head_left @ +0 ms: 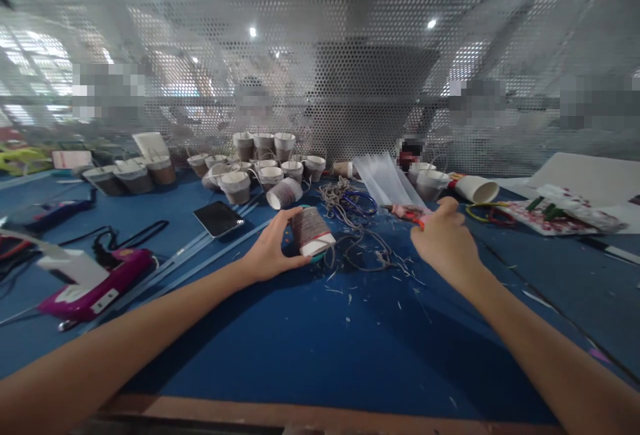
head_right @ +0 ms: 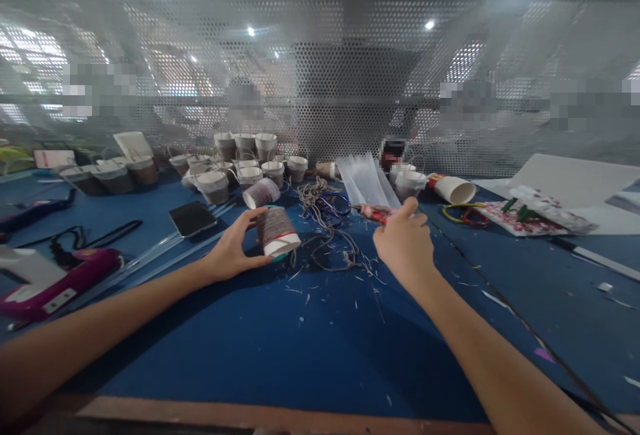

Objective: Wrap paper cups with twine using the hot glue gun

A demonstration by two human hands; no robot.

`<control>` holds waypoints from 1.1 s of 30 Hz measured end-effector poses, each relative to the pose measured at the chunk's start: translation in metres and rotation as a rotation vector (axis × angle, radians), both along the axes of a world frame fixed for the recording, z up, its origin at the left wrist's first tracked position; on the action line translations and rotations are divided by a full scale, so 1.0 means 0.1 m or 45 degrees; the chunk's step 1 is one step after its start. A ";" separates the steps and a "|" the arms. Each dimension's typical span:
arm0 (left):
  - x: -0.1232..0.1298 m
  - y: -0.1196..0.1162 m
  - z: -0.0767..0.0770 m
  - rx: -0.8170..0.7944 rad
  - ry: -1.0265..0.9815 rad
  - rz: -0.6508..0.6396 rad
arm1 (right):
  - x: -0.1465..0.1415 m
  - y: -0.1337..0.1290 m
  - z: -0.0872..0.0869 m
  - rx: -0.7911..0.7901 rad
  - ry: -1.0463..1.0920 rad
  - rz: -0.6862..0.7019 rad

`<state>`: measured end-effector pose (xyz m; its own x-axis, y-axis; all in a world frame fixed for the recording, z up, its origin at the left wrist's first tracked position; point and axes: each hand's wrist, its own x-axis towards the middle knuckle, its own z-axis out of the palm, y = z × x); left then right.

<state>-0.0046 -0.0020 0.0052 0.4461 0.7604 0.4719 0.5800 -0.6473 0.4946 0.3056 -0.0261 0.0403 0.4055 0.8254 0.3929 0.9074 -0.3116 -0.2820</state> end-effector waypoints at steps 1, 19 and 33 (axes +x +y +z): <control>0.00 0.00 -0.01 0.003 -0.003 0.003 | 0.05 0.04 -0.03 -0.026 0.005 -0.046; 0.01 -0.01 -0.03 0.071 -0.100 -0.061 | -0.63 -0.47 -0.05 -0.177 1.587 1.693; 0.03 -0.03 0.00 0.052 -0.034 -0.042 | -0.60 -0.53 -0.07 0.024 0.852 1.448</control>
<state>-0.0021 -0.0049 0.0054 0.4573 0.7254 0.5145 0.5450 -0.6858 0.4824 0.2458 -0.0789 0.0334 -0.3870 0.8290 0.4036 0.3430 0.5358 -0.7715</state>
